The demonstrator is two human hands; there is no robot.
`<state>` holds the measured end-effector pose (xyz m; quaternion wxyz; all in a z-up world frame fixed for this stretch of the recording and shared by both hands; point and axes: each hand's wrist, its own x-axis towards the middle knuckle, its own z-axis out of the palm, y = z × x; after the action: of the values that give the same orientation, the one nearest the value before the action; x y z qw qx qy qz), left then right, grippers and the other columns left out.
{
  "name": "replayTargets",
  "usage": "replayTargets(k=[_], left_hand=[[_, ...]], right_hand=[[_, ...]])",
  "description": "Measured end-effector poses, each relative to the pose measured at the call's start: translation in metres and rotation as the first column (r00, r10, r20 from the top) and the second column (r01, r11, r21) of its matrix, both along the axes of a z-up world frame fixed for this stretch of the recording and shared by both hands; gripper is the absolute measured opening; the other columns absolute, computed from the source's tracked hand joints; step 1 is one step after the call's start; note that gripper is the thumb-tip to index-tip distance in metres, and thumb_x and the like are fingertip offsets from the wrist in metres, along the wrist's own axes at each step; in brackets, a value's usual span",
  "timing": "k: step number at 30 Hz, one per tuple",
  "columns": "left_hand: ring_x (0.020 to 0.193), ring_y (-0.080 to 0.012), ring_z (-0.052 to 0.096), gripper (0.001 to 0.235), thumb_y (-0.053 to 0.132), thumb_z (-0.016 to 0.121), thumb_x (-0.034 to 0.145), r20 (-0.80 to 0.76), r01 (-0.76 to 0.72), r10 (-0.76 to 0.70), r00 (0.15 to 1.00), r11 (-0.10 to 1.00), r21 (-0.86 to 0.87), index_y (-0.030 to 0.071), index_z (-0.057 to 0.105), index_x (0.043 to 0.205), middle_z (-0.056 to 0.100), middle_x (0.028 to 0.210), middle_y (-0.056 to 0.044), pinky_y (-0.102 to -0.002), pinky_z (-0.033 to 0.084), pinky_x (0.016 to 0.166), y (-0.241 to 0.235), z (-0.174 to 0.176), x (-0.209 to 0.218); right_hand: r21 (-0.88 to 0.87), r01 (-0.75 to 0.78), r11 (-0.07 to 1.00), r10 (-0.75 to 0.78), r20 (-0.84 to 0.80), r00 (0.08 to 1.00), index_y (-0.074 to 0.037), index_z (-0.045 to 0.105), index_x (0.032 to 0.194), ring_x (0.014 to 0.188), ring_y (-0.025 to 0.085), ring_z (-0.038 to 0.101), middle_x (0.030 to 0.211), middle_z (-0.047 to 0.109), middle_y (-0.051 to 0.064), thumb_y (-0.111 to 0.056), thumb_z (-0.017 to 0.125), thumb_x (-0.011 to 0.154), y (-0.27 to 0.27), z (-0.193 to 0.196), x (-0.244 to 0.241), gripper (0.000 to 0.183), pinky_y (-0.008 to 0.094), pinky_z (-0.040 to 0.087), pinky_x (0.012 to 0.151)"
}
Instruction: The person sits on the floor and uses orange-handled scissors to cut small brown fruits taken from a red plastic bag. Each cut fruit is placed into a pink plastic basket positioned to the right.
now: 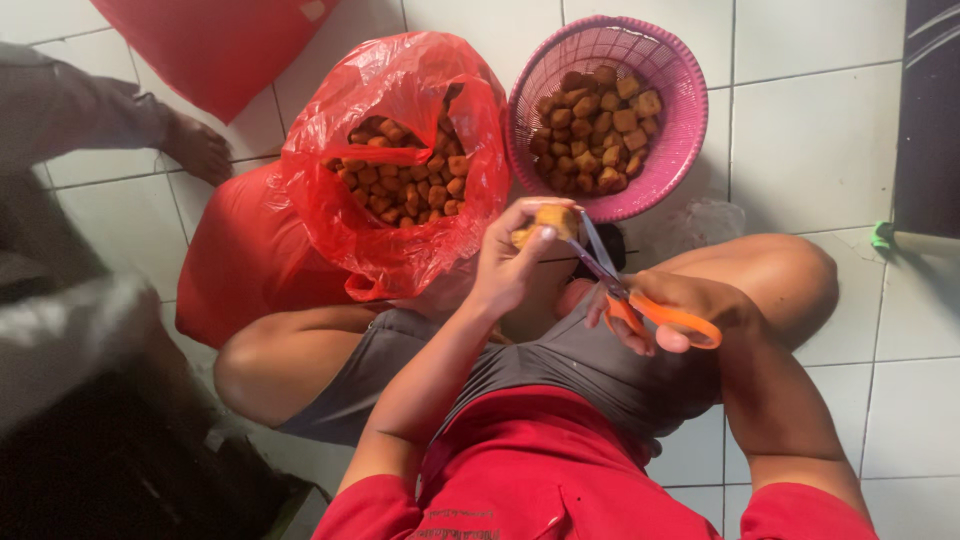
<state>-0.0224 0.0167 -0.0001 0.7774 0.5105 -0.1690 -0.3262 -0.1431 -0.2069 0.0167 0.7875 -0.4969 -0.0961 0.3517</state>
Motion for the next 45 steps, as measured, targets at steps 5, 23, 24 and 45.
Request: replayTargets(k=[5,23,24,45], left_hand=[[0.124,-0.0187,0.064,0.024,0.012,0.064,0.106,0.016,-0.205,0.207,0.978,0.976,-0.076,0.001,0.062,0.127,0.068,0.129,-0.012,-0.035,0.049,0.11,-0.005,-0.008,-0.004],[0.109,-0.0204,0.064,0.027,0.009,0.061,0.105,-0.023,-0.08,0.089,0.996,0.96,0.269,0.001,0.065,0.13,0.068,0.122,-0.012,-0.044,0.049,0.103,-0.036,-0.082,0.007],[0.11,-0.0205,0.065,0.033,0.008,0.06,0.102,-0.211,-0.06,0.115,0.971,0.966,0.251,0.007,0.056,0.135,0.064,0.125,-0.007,-0.042,0.052,0.101,-0.05,-0.093,0.013],[0.134,-0.0264,0.059,0.046,0.027,0.053,0.11,-0.45,0.041,-0.081,0.889,0.994,-0.099,0.003,0.046,0.148,0.055,0.151,-0.014,-0.046,0.053,0.105,-0.039,0.015,0.037]], right_hand=[[0.02,0.021,1.0,-0.019,-0.094,0.995,-0.003,0.058,0.083,0.068,0.02,0.063,0.068,0.061,0.005,-0.088,0.075,0.058,0.003,0.002,0.0,0.09,0.041,0.049,0.088],[0.02,0.522,0.853,-0.51,-0.186,0.84,0.005,0.065,0.103,0.057,0.008,0.054,0.068,0.061,0.003,-0.039,0.095,0.072,-0.017,0.002,-0.037,0.061,0.023,0.036,0.048],[0.067,0.581,0.811,-0.553,-0.233,0.8,0.005,0.064,0.105,0.058,0.008,0.055,0.069,0.062,0.004,-0.038,0.094,0.074,-0.014,0.002,-0.039,0.061,0.023,0.036,0.048],[0.029,0.086,0.996,-0.082,-0.131,0.988,0.006,0.048,0.138,0.075,0.018,0.065,0.081,0.064,0.008,-0.081,0.079,0.065,-0.002,-0.004,-0.011,0.118,0.03,0.052,0.068]])
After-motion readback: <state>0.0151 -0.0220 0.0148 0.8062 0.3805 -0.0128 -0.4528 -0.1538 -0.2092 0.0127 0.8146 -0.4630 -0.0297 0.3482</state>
